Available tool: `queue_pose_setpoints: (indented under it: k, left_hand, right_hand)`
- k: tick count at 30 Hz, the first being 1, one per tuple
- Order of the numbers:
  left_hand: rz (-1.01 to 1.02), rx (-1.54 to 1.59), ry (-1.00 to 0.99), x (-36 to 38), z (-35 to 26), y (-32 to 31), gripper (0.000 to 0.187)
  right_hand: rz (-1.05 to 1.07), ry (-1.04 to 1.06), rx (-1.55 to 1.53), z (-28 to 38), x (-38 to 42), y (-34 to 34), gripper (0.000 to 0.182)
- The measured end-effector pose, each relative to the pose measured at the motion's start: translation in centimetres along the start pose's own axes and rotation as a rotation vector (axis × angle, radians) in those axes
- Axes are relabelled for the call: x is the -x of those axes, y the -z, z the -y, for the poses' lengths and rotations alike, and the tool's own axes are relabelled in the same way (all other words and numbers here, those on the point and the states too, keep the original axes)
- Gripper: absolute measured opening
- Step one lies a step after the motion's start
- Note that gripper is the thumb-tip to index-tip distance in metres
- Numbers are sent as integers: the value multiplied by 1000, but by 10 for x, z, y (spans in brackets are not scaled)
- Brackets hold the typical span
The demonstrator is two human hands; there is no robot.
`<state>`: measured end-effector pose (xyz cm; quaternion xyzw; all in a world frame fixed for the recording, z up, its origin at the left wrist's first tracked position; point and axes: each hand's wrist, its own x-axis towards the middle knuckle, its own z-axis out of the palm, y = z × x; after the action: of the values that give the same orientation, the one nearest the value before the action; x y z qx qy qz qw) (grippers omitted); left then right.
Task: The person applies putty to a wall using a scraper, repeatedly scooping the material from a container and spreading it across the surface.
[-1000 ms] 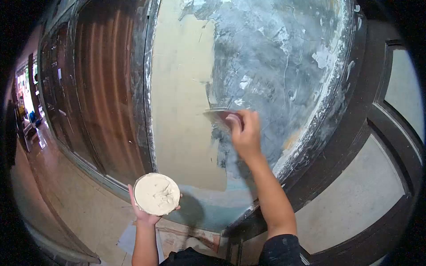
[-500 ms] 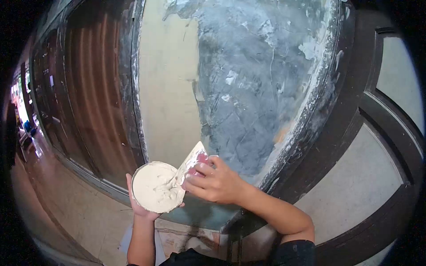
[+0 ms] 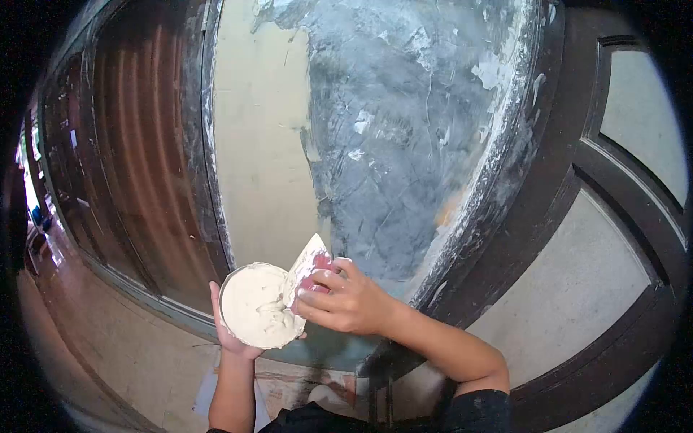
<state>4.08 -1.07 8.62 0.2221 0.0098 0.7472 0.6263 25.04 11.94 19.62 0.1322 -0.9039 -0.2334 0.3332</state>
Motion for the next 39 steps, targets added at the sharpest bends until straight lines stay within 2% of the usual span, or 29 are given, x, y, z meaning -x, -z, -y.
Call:
queue_pose_setpoints:
  k: [3,4,5,7,9,11,13,14,18,21,23,25,27,30,32,33,36,38,39]
  left_hand:
    - [-24,-2,-7,-3,2,2,99]
    - [-116,-55,-56,-7,4,13,98]
    - [-115,-55,-57,-7,4,15,98]
    - [-85,-61,-30,-8,6,11,97]
    - [51,-36,14,-11,6,5,97]
    - [-140,20,-42,-15,9,17,97]
    - [-129,-8,-51,-15,10,9,97]
    - [-40,-18,-3,-15,9,8,97]
    - [-61,9,36,-21,10,22,100]
    - [141,-55,91,-25,8,27,104]
    - [60,46,83,-26,11,32,105]
    - [73,66,102,-26,11,38,106]
    - [-23,-25,73,-27,11,49,105]
    - [10,13,70,-25,7,44,107]
    - [102,54,104,-23,2,41,109]
    - [67,124,90,-23,1,45,112]
    - [51,114,53,-20,-4,47,111]
    - [-16,-79,15,-18,-8,54,110]
    - [13,-4,8,-17,-10,48,108]
  right_hand:
    - [-47,-16,-23,0,-1,0,26]
    - [-47,-15,-22,-1,-1,0,26]
    - [-47,-25,-30,-1,0,-1,27]
    - [-49,-46,-43,-1,3,-3,29]
    - [-37,-66,-60,-1,7,-7,31]
    - [-38,-146,-155,0,8,-9,31]
    - [-36,-179,-143,-2,11,-13,26]
    - [-67,-218,-169,-3,13,-17,26]
    - [-123,-328,-195,-12,12,-19,27]
    - [-182,-370,-181,-22,7,-22,22]
    - [-218,-492,-188,-31,10,-26,16]
    - [-203,-517,-182,-40,8,-23,11]
    - [-205,-613,-90,-54,6,-23,14]
    - [-276,-640,18,-88,8,-26,24]
    - [-332,-689,102,-109,12,-35,32]
    - [-336,-686,100,-114,16,-42,32]
    - [-203,-698,221,-119,34,-72,39]
    - [-186,-668,234,-118,42,-94,40]
    - [-170,-645,257,-118,42,-101,40]
